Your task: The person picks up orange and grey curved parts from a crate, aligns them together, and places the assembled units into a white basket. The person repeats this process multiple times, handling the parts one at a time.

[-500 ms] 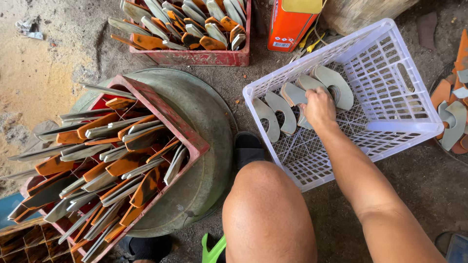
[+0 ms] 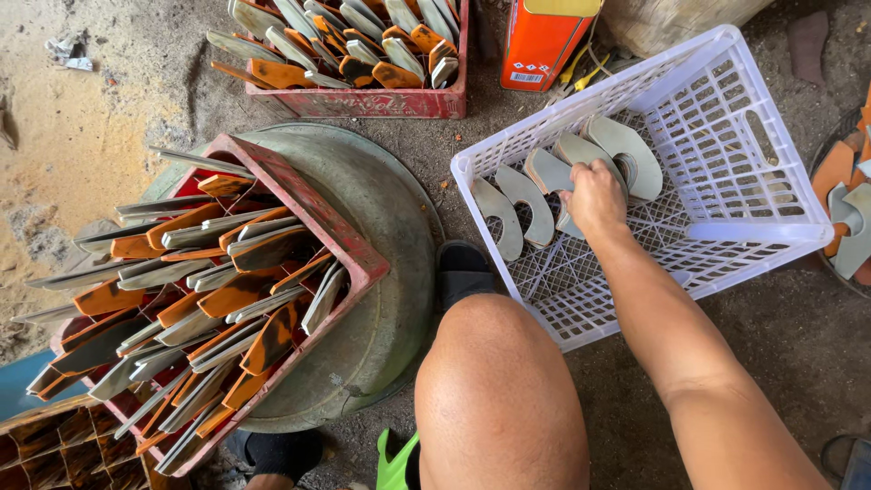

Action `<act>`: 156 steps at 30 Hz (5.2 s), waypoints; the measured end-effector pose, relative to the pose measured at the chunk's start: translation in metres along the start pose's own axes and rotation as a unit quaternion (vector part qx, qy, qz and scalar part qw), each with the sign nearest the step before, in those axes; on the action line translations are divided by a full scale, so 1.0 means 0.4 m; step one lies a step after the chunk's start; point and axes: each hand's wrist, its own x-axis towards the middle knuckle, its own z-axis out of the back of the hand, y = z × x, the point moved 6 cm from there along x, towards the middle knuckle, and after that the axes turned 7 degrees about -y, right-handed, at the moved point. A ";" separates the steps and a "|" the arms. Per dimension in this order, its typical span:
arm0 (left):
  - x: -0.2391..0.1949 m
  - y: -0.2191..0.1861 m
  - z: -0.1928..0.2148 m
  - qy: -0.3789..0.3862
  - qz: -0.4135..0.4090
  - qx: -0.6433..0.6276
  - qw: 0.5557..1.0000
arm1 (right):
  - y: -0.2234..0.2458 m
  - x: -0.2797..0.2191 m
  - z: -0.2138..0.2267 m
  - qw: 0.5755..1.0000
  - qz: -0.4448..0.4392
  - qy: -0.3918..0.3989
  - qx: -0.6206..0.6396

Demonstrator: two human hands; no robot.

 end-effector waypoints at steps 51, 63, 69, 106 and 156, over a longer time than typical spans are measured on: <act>-0.149 0.055 -0.030 -0.102 -0.099 0.038 0.989 | 0.807 0.056 0.538 0.895 0.328 0.005 0.302; -0.369 0.435 0.749 -0.214 0.071 -0.077 0.971 | 1.527 -0.601 0.530 0.648 0.762 0.019 -0.004; -0.409 0.553 0.811 -0.255 0.135 -0.139 0.947 | 1.644 -0.674 0.343 0.618 0.785 0.000 0.052; -0.363 0.527 0.816 -0.207 0.082 -0.209 0.952 | 1.795 -0.685 0.121 0.647 0.761 0.022 0.048; -0.343 0.699 0.878 -0.304 0.203 -0.217 0.905 | 1.834 -0.694 0.101 0.626 0.716 0.220 0.218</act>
